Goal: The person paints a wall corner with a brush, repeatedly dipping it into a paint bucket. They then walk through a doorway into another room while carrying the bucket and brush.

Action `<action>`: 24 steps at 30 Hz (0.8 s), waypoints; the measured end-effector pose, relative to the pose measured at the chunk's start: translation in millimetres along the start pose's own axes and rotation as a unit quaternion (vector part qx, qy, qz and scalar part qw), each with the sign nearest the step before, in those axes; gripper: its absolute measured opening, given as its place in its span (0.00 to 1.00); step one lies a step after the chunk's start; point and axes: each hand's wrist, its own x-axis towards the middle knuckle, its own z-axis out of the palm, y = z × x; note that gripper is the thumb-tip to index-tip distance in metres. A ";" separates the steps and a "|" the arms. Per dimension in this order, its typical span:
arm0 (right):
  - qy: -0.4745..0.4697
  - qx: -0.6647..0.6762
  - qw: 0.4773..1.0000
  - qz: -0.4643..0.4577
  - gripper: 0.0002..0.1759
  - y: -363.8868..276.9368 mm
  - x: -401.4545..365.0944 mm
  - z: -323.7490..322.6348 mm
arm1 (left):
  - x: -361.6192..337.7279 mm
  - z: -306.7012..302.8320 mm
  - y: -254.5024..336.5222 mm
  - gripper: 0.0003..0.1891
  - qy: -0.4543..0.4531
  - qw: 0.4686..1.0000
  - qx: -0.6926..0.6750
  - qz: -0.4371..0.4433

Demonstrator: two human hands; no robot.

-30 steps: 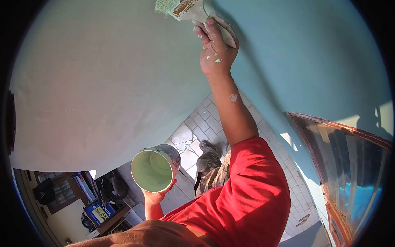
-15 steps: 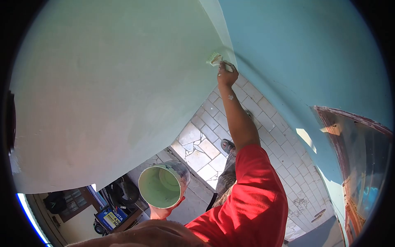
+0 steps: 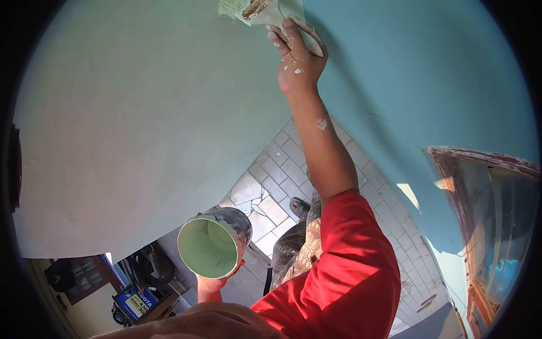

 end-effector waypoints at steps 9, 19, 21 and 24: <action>0.247 -0.115 0.956 0.113 0.11 208.0 -35.4 -358.4 | 25.2 76.1 -176.0 0.47 -0.063 0.998 -0.001 -0.002; 0.113 -0.303 0.945 -0.042 0.07 179.4 7.3 -283.7 | 68.6 150.1 -289.8 0.57 -0.019 0.999 -0.034 0.002; 0.023 -0.187 0.981 -0.051 0.08 104.5 -17.5 -209.3 | 65.7 156.3 -302.3 0.58 -0.003 0.999 -0.010 0.047; -0.135 -0.028 0.980 -0.140 0.04 31.4 -14.0 -124.3 | 56.1 158.8 -317.2 0.59 0.005 0.995 -0.055 0.080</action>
